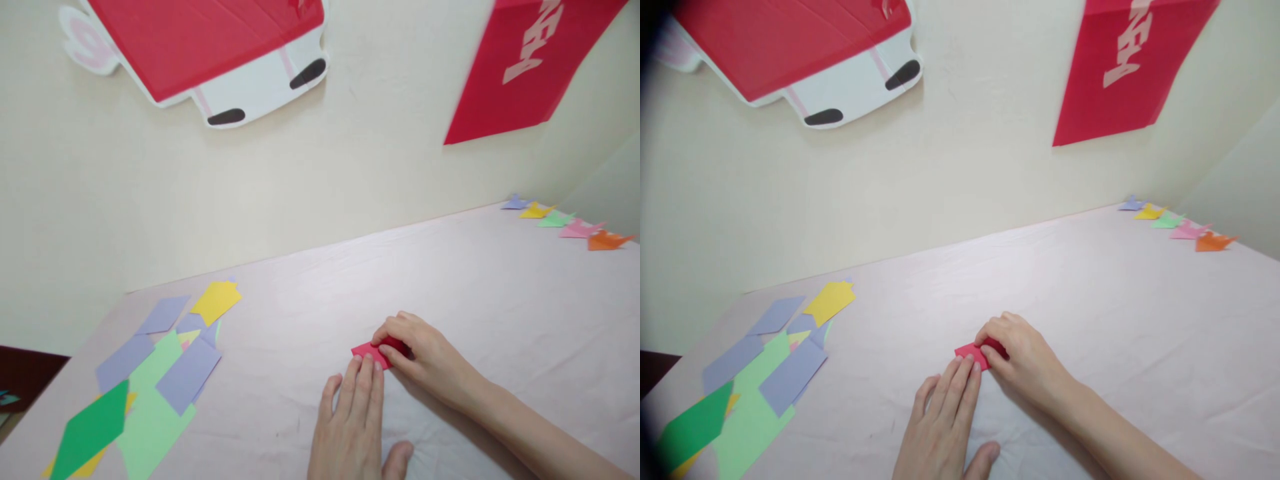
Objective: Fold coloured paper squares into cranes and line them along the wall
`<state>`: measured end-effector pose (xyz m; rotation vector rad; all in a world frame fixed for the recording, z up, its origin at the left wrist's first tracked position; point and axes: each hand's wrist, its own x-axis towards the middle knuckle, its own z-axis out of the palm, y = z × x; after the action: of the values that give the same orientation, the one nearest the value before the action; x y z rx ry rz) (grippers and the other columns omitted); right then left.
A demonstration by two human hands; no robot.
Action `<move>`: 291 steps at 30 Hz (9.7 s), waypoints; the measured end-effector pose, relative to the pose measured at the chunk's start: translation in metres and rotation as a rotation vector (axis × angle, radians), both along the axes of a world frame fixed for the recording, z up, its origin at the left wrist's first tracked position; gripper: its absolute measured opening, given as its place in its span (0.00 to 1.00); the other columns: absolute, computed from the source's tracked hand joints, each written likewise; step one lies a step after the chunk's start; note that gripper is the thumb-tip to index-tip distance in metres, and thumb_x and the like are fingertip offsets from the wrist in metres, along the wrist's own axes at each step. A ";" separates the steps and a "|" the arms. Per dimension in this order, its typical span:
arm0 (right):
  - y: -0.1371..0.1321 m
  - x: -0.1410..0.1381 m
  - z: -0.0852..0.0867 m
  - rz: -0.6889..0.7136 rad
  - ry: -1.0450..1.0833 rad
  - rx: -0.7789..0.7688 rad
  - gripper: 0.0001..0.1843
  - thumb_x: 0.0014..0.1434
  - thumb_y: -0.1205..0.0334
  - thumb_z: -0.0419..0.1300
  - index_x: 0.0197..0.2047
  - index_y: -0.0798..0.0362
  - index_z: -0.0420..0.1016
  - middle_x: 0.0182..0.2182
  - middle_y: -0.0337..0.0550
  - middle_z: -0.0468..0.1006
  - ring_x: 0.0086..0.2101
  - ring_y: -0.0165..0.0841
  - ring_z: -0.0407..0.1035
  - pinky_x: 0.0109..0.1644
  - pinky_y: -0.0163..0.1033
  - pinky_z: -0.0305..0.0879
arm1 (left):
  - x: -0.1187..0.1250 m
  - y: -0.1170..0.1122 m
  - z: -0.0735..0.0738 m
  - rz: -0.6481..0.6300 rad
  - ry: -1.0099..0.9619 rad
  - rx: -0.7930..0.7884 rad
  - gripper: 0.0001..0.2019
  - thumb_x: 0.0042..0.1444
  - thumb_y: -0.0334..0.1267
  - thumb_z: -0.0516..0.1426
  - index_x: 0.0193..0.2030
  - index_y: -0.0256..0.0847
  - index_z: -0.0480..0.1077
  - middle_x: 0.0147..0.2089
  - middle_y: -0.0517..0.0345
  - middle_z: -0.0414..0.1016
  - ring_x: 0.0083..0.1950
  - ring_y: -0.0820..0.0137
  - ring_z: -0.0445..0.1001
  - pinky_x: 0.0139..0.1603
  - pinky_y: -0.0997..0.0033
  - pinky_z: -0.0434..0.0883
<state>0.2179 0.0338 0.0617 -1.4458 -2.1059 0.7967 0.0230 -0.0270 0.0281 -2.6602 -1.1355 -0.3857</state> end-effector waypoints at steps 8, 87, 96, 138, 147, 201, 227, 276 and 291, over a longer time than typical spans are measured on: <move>-0.001 -0.001 -0.003 -0.001 0.009 0.009 0.09 0.61 0.72 0.54 0.35 0.51 0.74 0.32 0.42 0.77 0.37 0.38 0.66 0.43 0.42 0.61 | 0.005 0.002 0.009 0.015 -0.054 0.031 0.32 0.66 0.59 0.44 0.61 0.35 0.68 0.65 0.52 0.68 0.62 0.62 0.68 0.55 0.58 0.58; 0.000 0.033 0.002 -0.045 0.406 -0.167 0.25 0.41 0.77 0.48 0.40 0.52 0.74 0.38 0.43 0.76 0.42 0.38 0.69 0.50 0.45 0.63 | 0.026 0.053 0.051 0.093 -0.176 -0.289 0.20 0.57 0.26 0.59 0.55 0.44 0.66 0.49 0.59 0.76 0.52 0.64 0.72 0.61 0.47 0.59; 0.003 0.038 0.004 0.049 0.582 -0.265 0.26 0.41 0.75 0.48 0.44 0.53 0.71 0.35 0.43 0.80 0.40 0.35 0.75 0.48 0.42 0.68 | 0.026 0.048 0.041 -0.047 -0.236 -0.074 0.13 0.67 0.29 0.50 0.54 0.42 0.68 0.51 0.57 0.78 0.58 0.65 0.70 0.66 0.52 0.51; 0.002 0.037 0.004 0.300 0.153 -0.056 0.20 0.54 0.79 0.53 0.39 0.51 0.81 0.35 0.44 0.78 0.40 0.36 0.70 0.48 0.40 0.65 | 0.001 0.022 0.027 -0.078 -0.335 0.050 0.17 0.71 0.32 0.43 0.40 0.40 0.72 0.41 0.58 0.79 0.44 0.66 0.71 0.52 0.61 0.60; -0.002 0.036 0.014 0.295 0.034 -0.019 0.05 0.59 0.63 0.66 0.40 0.48 0.81 0.43 0.44 0.71 0.46 0.38 0.63 0.52 0.43 0.62 | -0.007 0.005 0.022 -0.045 -0.395 -0.173 0.12 0.61 0.37 0.56 0.51 0.37 0.69 0.49 0.48 0.77 0.45 0.58 0.72 0.47 0.58 0.68; -0.009 -0.009 -0.003 0.102 0.049 0.049 0.09 0.64 0.71 0.53 0.34 0.52 0.70 0.34 0.45 0.74 0.37 0.38 0.64 0.42 0.44 0.61 | 0.001 -0.005 -0.012 -0.005 -0.183 0.140 0.29 0.65 0.59 0.45 0.53 0.39 0.74 0.51 0.53 0.79 0.51 0.61 0.70 0.52 0.58 0.60; -0.022 -0.011 0.008 0.036 -0.030 0.029 0.13 0.52 0.73 0.59 0.40 0.49 0.71 0.42 0.45 0.70 0.44 0.42 0.63 0.49 0.49 0.62 | 0.001 -0.001 0.001 -0.054 -0.239 0.102 0.25 0.63 0.57 0.51 0.50 0.37 0.75 0.49 0.55 0.80 0.47 0.62 0.73 0.53 0.57 0.60; -0.011 0.020 0.006 0.224 0.270 -0.099 0.25 0.51 0.79 0.59 0.49 0.47 0.73 0.47 0.42 0.68 0.52 0.38 0.60 0.58 0.44 0.59 | 0.004 0.017 0.021 0.143 -0.549 -0.413 0.23 0.58 0.28 0.60 0.57 0.48 0.58 0.51 0.55 0.68 0.53 0.59 0.66 0.54 0.56 0.60; -0.006 0.013 0.001 0.143 0.413 -0.070 0.06 0.63 0.68 0.57 0.36 0.51 0.75 0.35 0.41 0.74 0.41 0.36 0.65 0.48 0.43 0.61 | 0.000 0.018 0.020 0.088 -0.655 -0.593 0.31 0.59 0.24 0.57 0.64 0.53 0.53 0.60 0.55 0.62 0.57 0.62 0.63 0.59 0.57 0.62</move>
<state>0.2313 0.0276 0.0628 -1.0587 -1.8891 1.1254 0.0233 -0.0092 0.0485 -3.0500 -1.7740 -1.1165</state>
